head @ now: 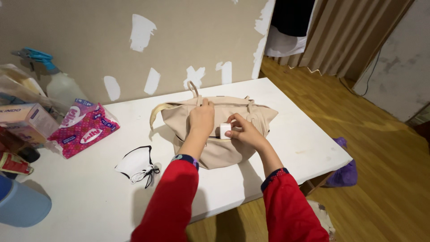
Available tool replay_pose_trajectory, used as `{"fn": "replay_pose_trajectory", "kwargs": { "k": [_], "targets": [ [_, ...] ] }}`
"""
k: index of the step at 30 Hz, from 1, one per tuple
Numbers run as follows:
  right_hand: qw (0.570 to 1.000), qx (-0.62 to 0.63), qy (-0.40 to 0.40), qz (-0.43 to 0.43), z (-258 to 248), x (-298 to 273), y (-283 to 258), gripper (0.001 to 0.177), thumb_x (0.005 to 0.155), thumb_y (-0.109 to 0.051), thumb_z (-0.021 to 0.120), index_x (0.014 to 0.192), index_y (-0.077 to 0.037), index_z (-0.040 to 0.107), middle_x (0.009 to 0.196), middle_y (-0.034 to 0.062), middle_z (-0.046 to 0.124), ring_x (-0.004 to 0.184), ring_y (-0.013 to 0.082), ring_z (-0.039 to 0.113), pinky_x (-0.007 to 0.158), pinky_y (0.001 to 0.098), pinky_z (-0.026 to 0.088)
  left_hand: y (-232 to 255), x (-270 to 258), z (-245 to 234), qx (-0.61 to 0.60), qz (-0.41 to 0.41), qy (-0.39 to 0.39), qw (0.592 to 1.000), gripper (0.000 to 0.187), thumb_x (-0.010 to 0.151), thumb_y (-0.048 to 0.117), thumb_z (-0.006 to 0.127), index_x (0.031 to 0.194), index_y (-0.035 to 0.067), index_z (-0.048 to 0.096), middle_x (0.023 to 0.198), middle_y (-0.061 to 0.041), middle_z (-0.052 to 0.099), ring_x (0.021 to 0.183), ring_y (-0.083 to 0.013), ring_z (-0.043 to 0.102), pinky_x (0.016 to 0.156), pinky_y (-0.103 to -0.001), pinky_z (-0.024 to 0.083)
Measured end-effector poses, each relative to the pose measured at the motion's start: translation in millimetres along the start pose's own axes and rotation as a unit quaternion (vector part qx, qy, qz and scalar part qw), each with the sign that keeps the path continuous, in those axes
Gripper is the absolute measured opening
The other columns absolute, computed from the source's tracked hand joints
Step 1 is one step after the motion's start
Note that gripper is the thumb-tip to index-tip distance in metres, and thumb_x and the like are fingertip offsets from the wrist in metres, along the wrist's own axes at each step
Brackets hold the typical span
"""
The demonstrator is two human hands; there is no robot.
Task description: The person packs a beige handbag with daily essentials on a white table. They place a coiled cable, a white face mask, a black face mask, a small plastic case, and a blue water bottle into the bag, then open the bag and remove several bottles, placing them on the table.
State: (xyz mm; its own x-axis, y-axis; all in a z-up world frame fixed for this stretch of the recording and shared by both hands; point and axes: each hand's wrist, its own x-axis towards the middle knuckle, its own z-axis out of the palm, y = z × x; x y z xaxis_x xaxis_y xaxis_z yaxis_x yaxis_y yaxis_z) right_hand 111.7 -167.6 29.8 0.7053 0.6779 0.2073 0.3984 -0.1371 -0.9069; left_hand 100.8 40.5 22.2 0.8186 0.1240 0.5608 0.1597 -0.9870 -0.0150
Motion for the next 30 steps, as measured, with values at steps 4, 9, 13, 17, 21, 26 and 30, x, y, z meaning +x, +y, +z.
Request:
{"fn": "replay_pose_trajectory", "kwargs": {
  "k": [4, 9, 13, 17, 21, 26, 30],
  "targets": [
    [0.999, -0.019, 0.025, -0.010, 3.7, 2.7, 1.5, 0.044, 0.086, -0.010, 0.077, 0.124, -0.013, 0.055, 0.102, 0.0076, 0.068, 0.090, 0.0178, 0.065, 0.077, 0.0310, 0.054, 1.0, 4.0, 14.5, 0.015, -0.022, -0.058, 0.998, 0.042, 0.079, 0.021, 0.081, 0.115, 0.008, 0.064, 0.116, -0.011, 0.065, 0.084, -0.0300, 0.074, 0.069, -0.041, 0.060],
    [0.996, 0.058, 0.064, -0.014, 8.0, 8.9, 11.8, 0.044, 0.084, -0.009, 0.076, 0.123, -0.011, 0.055, 0.107, 0.0062, 0.068, 0.099, 0.0154, 0.068, 0.078, 0.0317, 0.057, 8.1, -5.4, -8.8, -0.003, -0.018, -0.020, 1.000, 0.073, 0.062, 0.033, 0.092, 0.122, 0.005, 0.060, 0.112, -0.011, 0.064, 0.077, -0.0289, 0.074, 0.062, -0.039, 0.060],
    [0.999, -0.033, 0.039, -0.004, 10.3, 7.3, 13.1, 0.040, 0.076, -0.009, 0.087, 0.109, -0.006, 0.065, 0.097, 0.0066, 0.070, 0.091, 0.0163, 0.068, 0.078, 0.0306, 0.057, 9.5, 5.3, -18.0, 0.015, -0.043, -0.049, 0.998, 0.051, 0.071, 0.036, 0.088, 0.106, 0.006, 0.067, 0.104, -0.012, 0.069, 0.087, -0.0281, 0.074, 0.069, -0.039, 0.060],
    [0.996, -0.070, 0.058, 0.005, 8.4, 0.8, 0.9, 0.035, 0.074, -0.011, 0.086, 0.104, -0.006, 0.069, 0.087, 0.0085, 0.069, 0.080, 0.0174, 0.066, 0.072, 0.0322, 0.055, 7.7, 14.5, -23.1, -0.049, -0.063, 0.026, 0.997, 0.028, 0.084, 0.031, 0.081, 0.096, 0.008, 0.072, 0.096, -0.014, 0.072, 0.082, -0.0328, 0.074, 0.068, -0.043, 0.059],
    [0.978, -0.197, 0.070, 0.018, 5.1, -0.7, -13.7, 0.032, 0.076, -0.020, 0.084, 0.099, -0.004, 0.071, 0.081, 0.0138, 0.071, 0.073, 0.0237, 0.066, 0.069, 0.0364, 0.053, 9.6, 13.4, -35.3, -0.110, -0.086, 0.068, 0.988, 0.031, 0.084, 0.033, 0.080, 0.096, 0.006, 0.072, 0.097, -0.015, 0.071, 0.078, -0.0366, 0.073, 0.067, -0.047, 0.058],
    [0.956, -0.289, 0.019, -0.047, 0.6, -0.9, -16.2, 0.024, 0.085, -0.024, 0.073, 0.100, -0.005, 0.075, 0.091, 0.0164, 0.072, 0.084, 0.0298, 0.067, 0.078, 0.0403, 0.054, 11.7, 16.5, -42.7, -0.117, -0.109, 0.072, 0.984, 0.031, 0.084, 0.032, 0.080, 0.099, 0.006, 0.073, 0.104, -0.016, 0.070, 0.079, -0.0382, 0.073, 0.068, -0.048, 0.057],
    [0.935, -0.331, -0.023, -0.128, -4.9, -7.6, -17.9, 0.047, 0.073, -0.035, 0.092, 0.095, 0.003, 0.072, 0.090, 0.0206, 0.068, 0.094, 0.0376, 0.059, 0.081, 0.0465, 0.048, 12.5, 20.4, -46.6, -0.134, -0.129, 0.071, 0.980, 0.030, 0.082, 0.031, 0.080, 0.100, 0.008, 0.074, 0.108, -0.014, 0.071, 0.084, -0.0390, 0.072, 0.072, -0.050, 0.057]
  ]
}}
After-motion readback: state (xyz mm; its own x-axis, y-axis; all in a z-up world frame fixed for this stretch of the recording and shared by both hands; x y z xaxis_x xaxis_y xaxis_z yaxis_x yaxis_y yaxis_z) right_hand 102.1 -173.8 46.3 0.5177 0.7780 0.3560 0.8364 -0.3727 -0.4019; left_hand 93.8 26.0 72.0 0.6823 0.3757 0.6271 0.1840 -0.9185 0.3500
